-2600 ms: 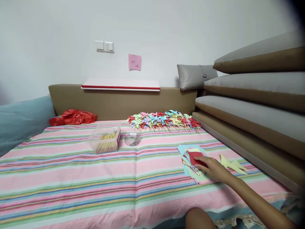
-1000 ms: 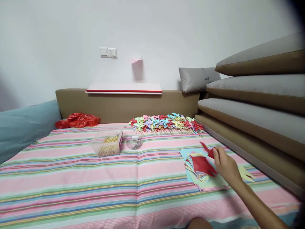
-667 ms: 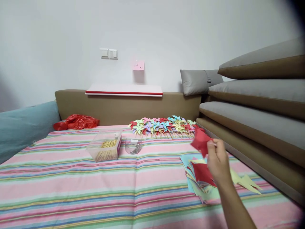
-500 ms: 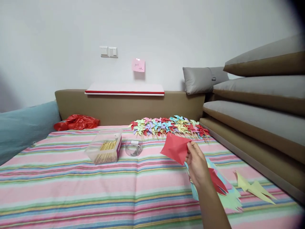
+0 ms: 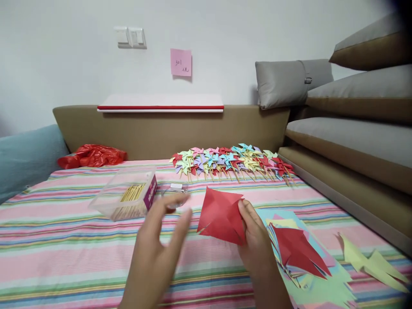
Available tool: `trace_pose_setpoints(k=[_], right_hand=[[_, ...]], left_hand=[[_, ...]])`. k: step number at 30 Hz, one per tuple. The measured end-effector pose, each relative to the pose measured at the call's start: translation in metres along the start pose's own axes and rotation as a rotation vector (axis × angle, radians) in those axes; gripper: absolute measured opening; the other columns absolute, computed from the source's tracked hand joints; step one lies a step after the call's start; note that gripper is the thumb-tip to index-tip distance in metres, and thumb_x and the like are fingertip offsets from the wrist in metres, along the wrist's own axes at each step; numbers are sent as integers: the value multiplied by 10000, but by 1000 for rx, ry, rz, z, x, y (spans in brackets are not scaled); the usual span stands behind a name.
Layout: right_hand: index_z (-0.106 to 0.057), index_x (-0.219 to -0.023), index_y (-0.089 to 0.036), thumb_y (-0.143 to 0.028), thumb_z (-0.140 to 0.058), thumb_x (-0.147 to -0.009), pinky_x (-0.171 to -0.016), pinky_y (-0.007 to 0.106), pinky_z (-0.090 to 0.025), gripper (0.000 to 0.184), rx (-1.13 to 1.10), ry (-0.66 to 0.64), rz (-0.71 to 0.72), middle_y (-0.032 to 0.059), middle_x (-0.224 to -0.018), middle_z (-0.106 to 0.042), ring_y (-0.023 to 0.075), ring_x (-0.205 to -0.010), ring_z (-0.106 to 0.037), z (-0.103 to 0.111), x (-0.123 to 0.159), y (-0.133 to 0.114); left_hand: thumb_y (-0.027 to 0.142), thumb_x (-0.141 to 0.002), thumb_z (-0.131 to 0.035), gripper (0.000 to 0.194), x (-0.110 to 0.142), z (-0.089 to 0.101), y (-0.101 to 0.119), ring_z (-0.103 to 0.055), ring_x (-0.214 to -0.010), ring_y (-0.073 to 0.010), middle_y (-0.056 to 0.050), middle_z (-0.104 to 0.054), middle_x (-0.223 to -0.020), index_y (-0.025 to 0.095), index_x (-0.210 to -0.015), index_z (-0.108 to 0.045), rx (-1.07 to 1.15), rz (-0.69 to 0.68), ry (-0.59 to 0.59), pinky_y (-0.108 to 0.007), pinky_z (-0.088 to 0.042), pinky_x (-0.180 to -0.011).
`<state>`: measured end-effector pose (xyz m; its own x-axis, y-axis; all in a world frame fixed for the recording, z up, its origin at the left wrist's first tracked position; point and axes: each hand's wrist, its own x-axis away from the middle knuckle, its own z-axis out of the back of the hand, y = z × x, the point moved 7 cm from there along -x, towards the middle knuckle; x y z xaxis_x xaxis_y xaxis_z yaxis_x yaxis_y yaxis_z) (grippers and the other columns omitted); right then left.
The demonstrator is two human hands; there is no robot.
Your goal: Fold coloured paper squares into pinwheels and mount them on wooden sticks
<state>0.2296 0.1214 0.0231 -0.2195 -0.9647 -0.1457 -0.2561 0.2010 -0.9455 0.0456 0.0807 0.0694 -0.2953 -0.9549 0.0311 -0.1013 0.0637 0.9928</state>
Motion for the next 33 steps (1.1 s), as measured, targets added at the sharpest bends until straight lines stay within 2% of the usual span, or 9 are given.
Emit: trace_pose_setpoints(k=[4,8,11,15,21,26,28,31,33], right_hand=[[-622,-969,-290,-612,-623,-867,-580,281,-525,338,-68,54,-108,-8,-781,-701,181,-676,-661,-14,4,0],[-631,-943,-257,-602,-641,-858,-472,253,-438,355,111,36,-109,-31,-603,-638,148,-504,-545,-21,2,2],[-676,-906,-262,-546,-607,-900,-532,275,-466,293,376,50,30,-8,-696,-690,179,-604,-608,-19,1,-4],[-732,-927,-297,-455,-602,-928,-639,320,-528,205,586,1,166,3,-863,-765,236,-778,-702,-26,5,-9],[-754,-964,-268,-390,-607,-938,-671,303,-558,192,608,31,260,20,-932,-787,218,-808,-721,-30,11,-11],[-591,-1311,-257,-389,-609,-944,-698,292,-582,390,457,60,193,42,-964,-766,196,-844,-721,-28,13,1],[-568,-1325,-292,-375,-563,-972,-750,310,-595,362,444,25,220,59,-1117,-734,206,-972,-710,-30,14,1],[-676,-1162,-322,-327,-482,-1006,-914,393,-571,249,602,-106,358,66,-1364,-598,246,-1227,-601,-41,20,-3],[-707,-1111,-328,-306,-527,-982,-1008,459,-523,222,713,-185,425,60,-1476,-483,273,-1300,-535,-49,24,-2]], left_hand=[[555,-928,-579,494,-40,18,-15,-670,-1077,-296,-141,-707,-1210,188,-1249,-661,-22,28,-2,-389,-519,-894],[628,-915,-543,559,-43,19,-36,-709,-985,-273,-131,-701,-1238,214,-1278,-638,34,65,-68,-352,-520,-817],[543,-868,-675,455,-38,17,-50,-704,-943,-242,-96,-730,-1108,200,-1168,-683,10,122,-81,-320,-517,-815],[534,-896,-642,394,-35,17,-62,-665,-830,-197,-68,-733,-909,159,-981,-727,140,168,-17,-295,-516,-793],[464,-863,-714,340,-38,16,-71,-621,-738,-157,-65,-750,-850,134,-927,-768,206,153,38,-259,-508,-742],[451,-847,-733,343,-40,25,-69,-657,-724,-170,-78,-771,-852,130,-957,-779,287,102,159,-270,-526,-715],[438,-829,-756,346,-40,34,-67,-683,-767,-188,-82,-777,-883,133,-992,-775,337,53,245,-285,-543,-739],[417,-797,-790,346,-39,47,-65,-704,-797,-192,-83,-780,-908,134,-994,-765,403,-8,365,-283,-555,-747],[401,-782,-808,337,-38,53,-64,-706,-776,-178,-75,-779,-897,135,-984,-758,440,-29,423,-264,-552,-718]])
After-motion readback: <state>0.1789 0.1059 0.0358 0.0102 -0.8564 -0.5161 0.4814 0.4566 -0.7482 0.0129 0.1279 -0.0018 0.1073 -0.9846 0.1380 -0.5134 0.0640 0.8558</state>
